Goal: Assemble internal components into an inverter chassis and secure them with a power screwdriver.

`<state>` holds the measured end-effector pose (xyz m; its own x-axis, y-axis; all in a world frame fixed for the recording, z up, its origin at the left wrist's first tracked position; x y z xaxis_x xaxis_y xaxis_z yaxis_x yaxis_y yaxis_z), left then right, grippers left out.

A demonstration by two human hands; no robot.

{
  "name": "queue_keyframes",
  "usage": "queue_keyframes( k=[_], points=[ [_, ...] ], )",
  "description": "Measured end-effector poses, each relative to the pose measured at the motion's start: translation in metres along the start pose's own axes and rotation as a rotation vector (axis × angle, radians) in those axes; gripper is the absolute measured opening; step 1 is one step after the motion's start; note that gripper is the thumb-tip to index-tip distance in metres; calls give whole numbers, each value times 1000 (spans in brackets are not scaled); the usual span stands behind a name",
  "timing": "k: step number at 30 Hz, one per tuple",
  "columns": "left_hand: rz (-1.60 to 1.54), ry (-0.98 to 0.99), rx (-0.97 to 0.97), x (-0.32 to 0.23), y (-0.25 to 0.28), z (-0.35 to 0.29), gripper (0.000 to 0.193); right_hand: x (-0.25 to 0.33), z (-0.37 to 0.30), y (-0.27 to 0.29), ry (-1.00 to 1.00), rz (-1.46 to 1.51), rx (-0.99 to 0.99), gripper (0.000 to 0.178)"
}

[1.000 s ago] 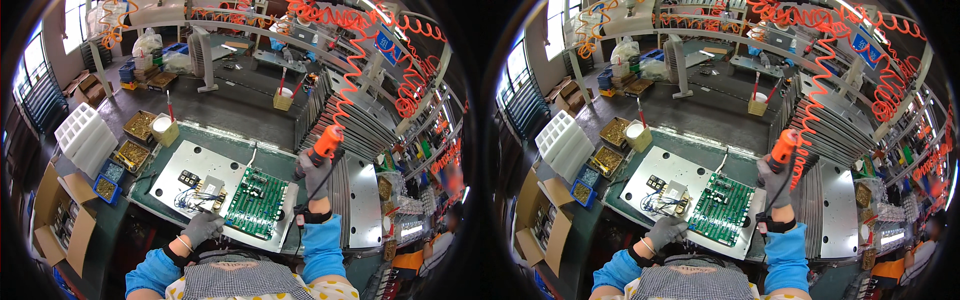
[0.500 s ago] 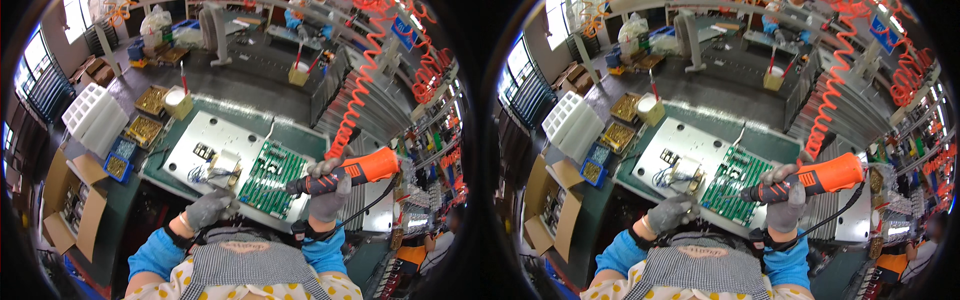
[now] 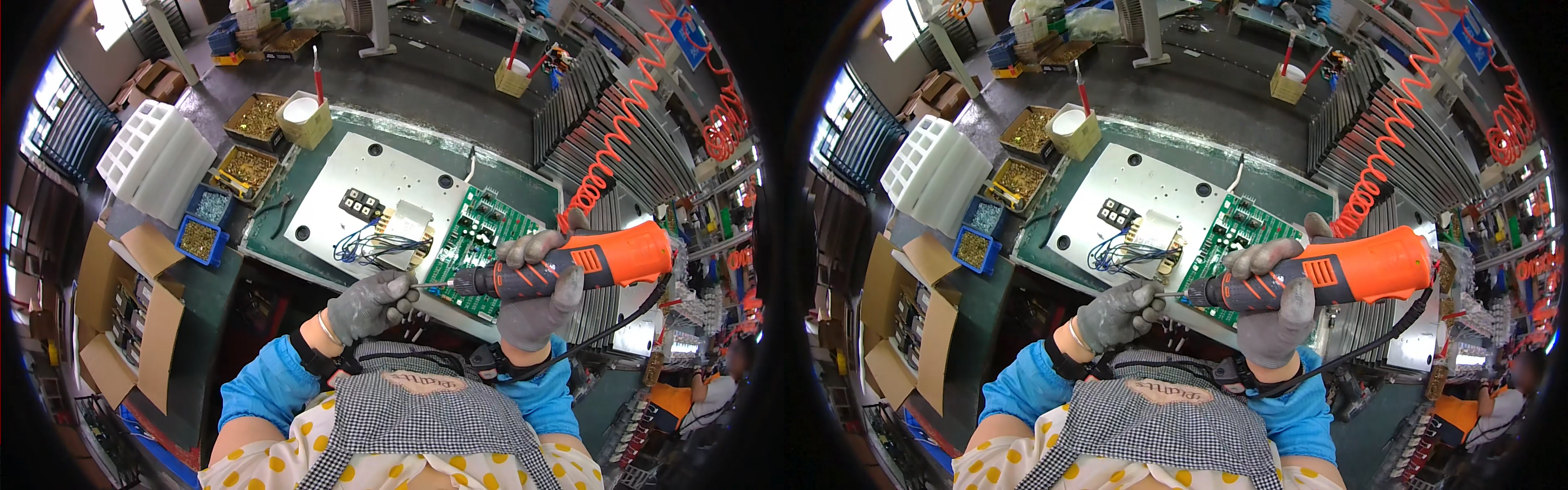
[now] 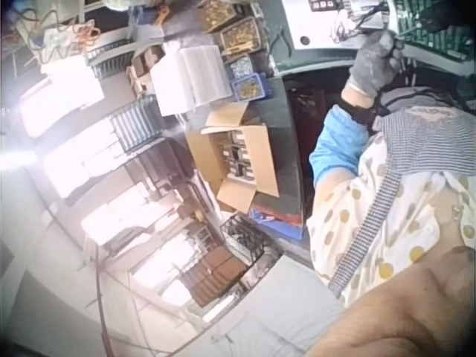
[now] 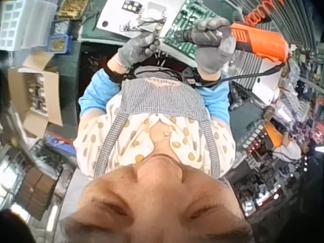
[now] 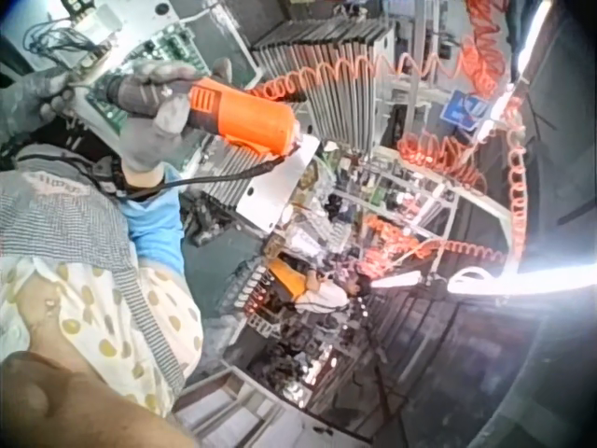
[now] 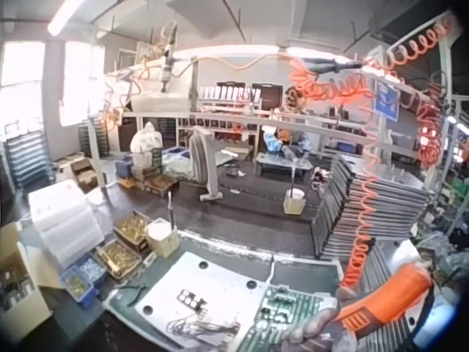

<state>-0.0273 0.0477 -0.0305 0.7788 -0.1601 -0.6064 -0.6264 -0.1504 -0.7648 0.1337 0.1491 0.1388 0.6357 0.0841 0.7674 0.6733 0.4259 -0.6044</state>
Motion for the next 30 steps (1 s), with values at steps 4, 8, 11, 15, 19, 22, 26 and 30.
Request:
queue_keyframes(
  k=[4, 8, 11, 15, 19, 22, 26, 30],
  points=[
    [-52, -12, 74, -3, -1, 1, 43, -5, 0, -5, 11, -7, 12, 75],
    [55, -62, 3, -8, 5, -1, 44, -9, 0, -6, 4, 4, 15, 73],
    [241, -140, -15, -17, 4, -3, 42, -13, 3, -3, -27, 33, -7, 69],
    [369, -175, -143, -27, 2, -8, 34, -15, 5, 7, 2, -10, -160, 59],
    [522, -243, -257, -35, -4, -16, 27, -19, 9, 10, -49, 108, -109, 58],
    [576, -276, -298, -38, -9, -22, 29, -22, 11, 16, -118, 161, -105, 58],
    [613, -242, -271, -34, -14, -23, 35, -23, 14, 23, -145, 175, -113, 58],
    [761, -157, -212, -26, -9, -16, 43, -14, 10, 25, -75, 141, -106, 60]
  ],
)
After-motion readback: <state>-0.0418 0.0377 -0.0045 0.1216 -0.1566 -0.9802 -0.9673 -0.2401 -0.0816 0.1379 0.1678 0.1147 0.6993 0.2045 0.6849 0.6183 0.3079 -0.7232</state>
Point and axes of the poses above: each hand's wrist, its own z-axis towards the middle knuckle, its own y-axis out of the back of the hand, x = y × z, the point moved 7 cm from there along z, towards the middle knuckle, and after that the axes turned 15 degrees about -y, right-handed, at the moved point
